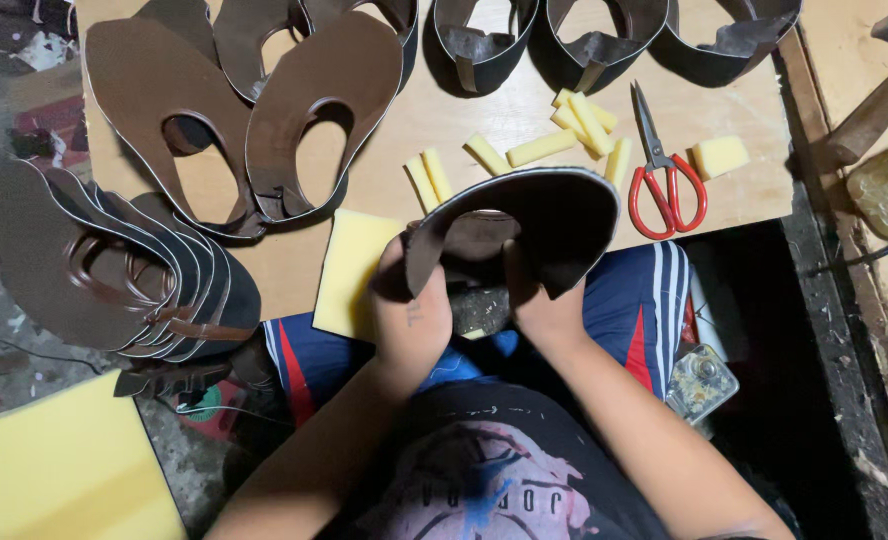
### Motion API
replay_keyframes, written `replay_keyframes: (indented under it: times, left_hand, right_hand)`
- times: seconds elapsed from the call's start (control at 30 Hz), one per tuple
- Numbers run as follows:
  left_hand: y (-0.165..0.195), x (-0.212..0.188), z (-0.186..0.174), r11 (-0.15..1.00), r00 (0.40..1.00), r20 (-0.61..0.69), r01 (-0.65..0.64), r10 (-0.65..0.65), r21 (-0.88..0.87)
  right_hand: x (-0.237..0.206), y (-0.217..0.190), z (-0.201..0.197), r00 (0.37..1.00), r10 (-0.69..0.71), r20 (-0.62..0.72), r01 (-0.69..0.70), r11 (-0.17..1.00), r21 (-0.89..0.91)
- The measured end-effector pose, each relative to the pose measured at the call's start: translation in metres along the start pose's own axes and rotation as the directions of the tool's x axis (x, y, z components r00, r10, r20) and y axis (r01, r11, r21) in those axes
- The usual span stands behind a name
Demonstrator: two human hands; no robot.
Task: The person sits at a workbench assembling shoe uppers, turning each upper inside out and pressing its edges, then fitting yellow foam pieces into the toe area of the upper. They pick up foam strips, cut a piece with scissors, and insert the foam into the next upper.
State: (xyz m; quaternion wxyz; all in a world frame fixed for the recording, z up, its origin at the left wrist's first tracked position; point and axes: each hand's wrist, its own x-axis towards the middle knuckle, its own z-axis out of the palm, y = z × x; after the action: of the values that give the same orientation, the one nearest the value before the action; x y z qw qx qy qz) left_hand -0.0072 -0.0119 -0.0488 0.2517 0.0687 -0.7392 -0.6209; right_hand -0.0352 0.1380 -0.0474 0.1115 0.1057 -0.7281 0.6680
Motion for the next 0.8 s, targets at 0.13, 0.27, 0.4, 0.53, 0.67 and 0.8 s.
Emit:
replay_keyframes:
  times: [0.13, 0.27, 0.4, 0.53, 0.67, 0.8]
  left_hand:
    - [0.032, 0.011, -0.025, 0.999, 0.94, 0.338, -0.044, 0.045, -0.011]
    - [0.064, 0.019, -0.043, 0.838, 0.726, 0.687, 0.361, 0.022, -0.408]
    - [0.076, 0.015, -0.044, 0.513, 0.641, 0.765, 0.681, -0.07, -0.523]
    - [0.075, 0.017, -0.049, 0.681, 0.665, 0.657, 0.666, -0.355, -0.305]
    - [0.081, 0.018, -0.05, 0.846, 0.671, 0.639, 0.53, -0.376, -0.059]
    - [0.09, 0.014, -0.046, 0.935, 0.678, 0.66, 0.336, -0.325, 0.115]
  right_hand:
    - [0.005, 0.002, -0.016, 0.985, 0.154, 0.083, -0.155, 0.988, 0.0]
    - [0.009, 0.0, -0.036, 0.711, 0.556, 0.43, -0.703, 0.543, 0.459]
    - [0.006, -0.018, -0.034, 0.627, 0.425, 0.653, -0.775, 0.429, 0.464]
    - [0.019, -0.044, -0.027, 0.828, 0.446, 0.339, -0.56, 0.656, 0.506]
    - [0.018, -0.06, -0.042, 0.798, 0.302, 0.522, -0.601, 0.455, 0.656]
    - [-0.003, -0.047, -0.047, 0.743, 0.365, 0.56, -0.666, 0.481, 0.57]
